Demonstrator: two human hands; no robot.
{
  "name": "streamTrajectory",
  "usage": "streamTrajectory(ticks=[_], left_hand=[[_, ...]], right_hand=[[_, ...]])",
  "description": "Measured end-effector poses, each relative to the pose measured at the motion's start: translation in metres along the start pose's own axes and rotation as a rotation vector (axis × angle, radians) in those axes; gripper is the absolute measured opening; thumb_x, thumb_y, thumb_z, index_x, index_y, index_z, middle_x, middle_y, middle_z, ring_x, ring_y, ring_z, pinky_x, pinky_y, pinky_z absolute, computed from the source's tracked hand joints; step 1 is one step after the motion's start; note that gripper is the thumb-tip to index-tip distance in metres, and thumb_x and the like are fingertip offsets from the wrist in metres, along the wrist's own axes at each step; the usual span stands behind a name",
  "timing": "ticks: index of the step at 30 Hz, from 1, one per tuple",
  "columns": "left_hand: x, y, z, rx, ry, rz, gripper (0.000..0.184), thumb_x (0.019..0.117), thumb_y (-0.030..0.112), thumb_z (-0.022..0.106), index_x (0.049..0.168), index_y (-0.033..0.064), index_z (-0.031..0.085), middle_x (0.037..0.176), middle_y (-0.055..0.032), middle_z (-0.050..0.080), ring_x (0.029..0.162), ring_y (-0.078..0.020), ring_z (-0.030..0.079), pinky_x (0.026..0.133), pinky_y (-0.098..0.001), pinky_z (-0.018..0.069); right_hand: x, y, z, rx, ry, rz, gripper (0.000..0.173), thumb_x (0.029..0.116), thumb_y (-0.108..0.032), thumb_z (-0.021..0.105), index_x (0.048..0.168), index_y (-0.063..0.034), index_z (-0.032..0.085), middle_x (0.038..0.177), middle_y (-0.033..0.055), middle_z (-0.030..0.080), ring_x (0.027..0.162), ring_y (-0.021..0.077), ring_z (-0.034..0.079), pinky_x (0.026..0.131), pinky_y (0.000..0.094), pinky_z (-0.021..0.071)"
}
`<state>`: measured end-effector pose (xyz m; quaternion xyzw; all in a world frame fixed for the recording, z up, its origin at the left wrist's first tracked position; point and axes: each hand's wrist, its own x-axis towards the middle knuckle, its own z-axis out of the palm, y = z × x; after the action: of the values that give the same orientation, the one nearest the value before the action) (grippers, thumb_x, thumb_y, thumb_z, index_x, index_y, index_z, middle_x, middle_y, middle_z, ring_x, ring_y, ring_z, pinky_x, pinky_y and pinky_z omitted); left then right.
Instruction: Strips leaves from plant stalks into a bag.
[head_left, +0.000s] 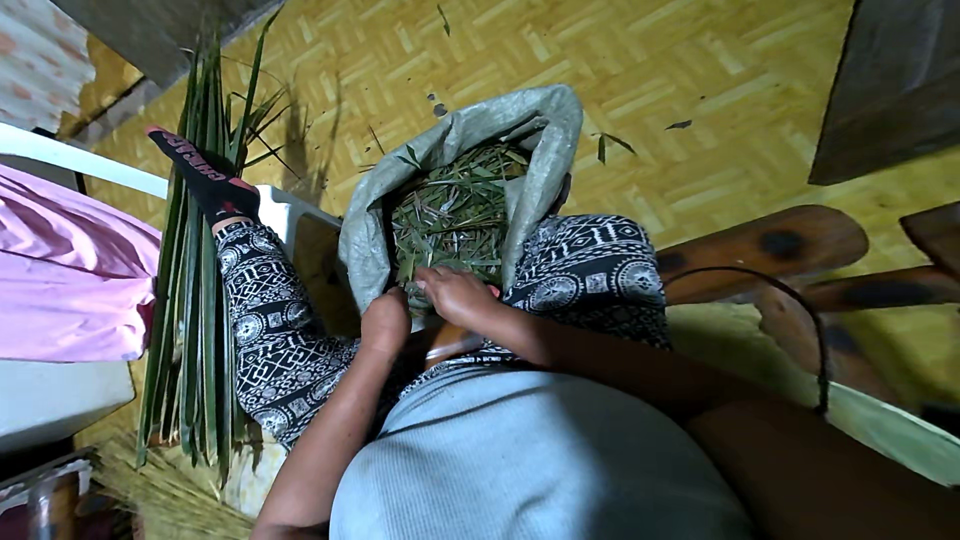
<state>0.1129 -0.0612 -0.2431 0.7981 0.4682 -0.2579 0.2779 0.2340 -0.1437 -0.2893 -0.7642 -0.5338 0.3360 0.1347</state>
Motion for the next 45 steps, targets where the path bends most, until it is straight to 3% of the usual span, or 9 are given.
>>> streamTrajectory(ticks=[9,14,21,28,31,34,38,42,45], left_hand=[[0.0,-0.012,0.002,-0.128,-0.007,0.028,0.036,0.1118,0.026,0.044,0.128,0.0019,0.066,0.117,-0.0232,0.07,0.113,-0.0389,0.068,0.1,-0.0585,0.051],[0.003,-0.012,0.0,-0.225,-0.026,0.083,0.037,0.1124,0.026,0.043,0.124,-0.0012,0.066,0.106,-0.0215,0.072,0.103,-0.0356,0.07,0.097,-0.0555,0.0526],[-0.002,-0.025,0.002,-0.363,-0.122,0.112,0.033,0.11,0.025,0.051,0.129,0.001,0.063,0.105,-0.0137,0.072,0.097,-0.0232,0.07,0.094,-0.0447,0.0544],[-0.015,-0.031,-0.003,-0.338,-0.182,0.064,0.037,0.1134,0.026,0.041,0.127,-0.002,0.062,0.104,-0.0178,0.069,0.095,-0.024,0.067,0.093,-0.0426,0.0533],[-0.017,-0.031,-0.004,-0.396,-0.186,0.066,0.036,0.1136,0.025,0.04,0.124,-0.0015,0.063,0.094,-0.0121,0.067,0.085,-0.017,0.064,0.086,-0.0365,0.0533],[-0.018,-0.034,-0.002,-0.518,-0.2,0.068,0.034,0.1135,0.023,0.04,0.12,-0.0005,0.063,0.083,-0.0032,0.065,0.073,-0.0072,0.061,0.076,-0.0271,0.0532],[-0.016,-0.038,0.0,-0.606,-0.219,0.086,0.032,0.1132,0.021,0.04,0.119,-0.0001,0.064,0.079,-0.0007,0.064,0.069,-0.0054,0.059,0.071,-0.0242,0.0525],[-0.019,-0.039,-0.001,-0.582,-0.234,0.104,0.032,0.1129,0.02,0.041,0.119,0.0002,0.064,0.078,0.0005,0.063,0.066,-0.0039,0.057,0.067,-0.0223,0.0502],[-0.024,-0.043,-0.004,-0.551,-0.251,0.119,0.031,0.1125,0.02,0.041,0.12,0.0009,0.065,0.081,-0.0002,0.063,0.067,-0.0037,0.058,0.068,-0.0229,0.0511]], right_hand=[[0.019,0.036,-0.023,0.308,0.102,0.234,0.043,0.1135,-0.029,0.036,0.146,-0.0071,0.054,0.139,0.0237,0.06,0.123,0.0441,0.062,0.102,0.0645,0.0474],[0.0,0.012,-0.009,0.946,-0.115,0.273,0.04,0.113,-0.029,0.041,0.145,-0.0094,0.054,0.086,0.0078,0.064,0.063,0.0116,0.05,0.062,0.0293,0.0441],[0.001,0.014,-0.005,1.194,-0.101,0.348,0.036,0.1119,-0.032,0.044,0.139,-0.013,0.058,0.07,0.0016,0.06,0.047,0.0037,0.043,0.045,0.0178,0.0352],[0.009,0.016,-0.005,0.942,-0.05,0.228,0.036,0.1118,-0.02,0.044,0.143,-0.0053,0.055,0.1,0.0097,0.063,0.073,0.011,0.051,0.067,0.0298,0.044],[0.011,0.018,-0.002,0.908,-0.033,0.187,0.037,0.1115,-0.021,0.046,0.144,-0.0052,0.054,0.135,0.0141,0.061,0.099,0.0175,0.062,0.086,0.0363,0.0508],[0.014,0.024,0.0,0.809,0.026,0.159,0.041,0.1108,-0.024,0.049,0.148,-0.0066,0.052,0.141,0.0155,0.062,0.121,0.0274,0.064,0.105,0.0475,0.0497],[0.014,0.025,-0.002,0.821,0.019,0.177,0.042,0.1109,-0.025,0.049,0.149,-0.007,0.051,0.142,0.0151,0.061,0.122,0.0261,0.064,0.105,0.0456,0.0504],[0.015,0.027,-0.006,0.932,0.068,0.268,0.038,0.1113,-0.022,0.047,0.146,-0.0088,0.053,0.127,0.0153,0.063,0.085,0.0164,0.059,0.074,0.0351,0.0485],[0.026,0.042,-0.016,1.009,0.117,0.341,0.038,0.1115,-0.023,0.046,0.147,-0.0103,0.051,0.127,0.0124,0.062,0.085,0.0138,0.058,0.075,0.0327,0.0486]])
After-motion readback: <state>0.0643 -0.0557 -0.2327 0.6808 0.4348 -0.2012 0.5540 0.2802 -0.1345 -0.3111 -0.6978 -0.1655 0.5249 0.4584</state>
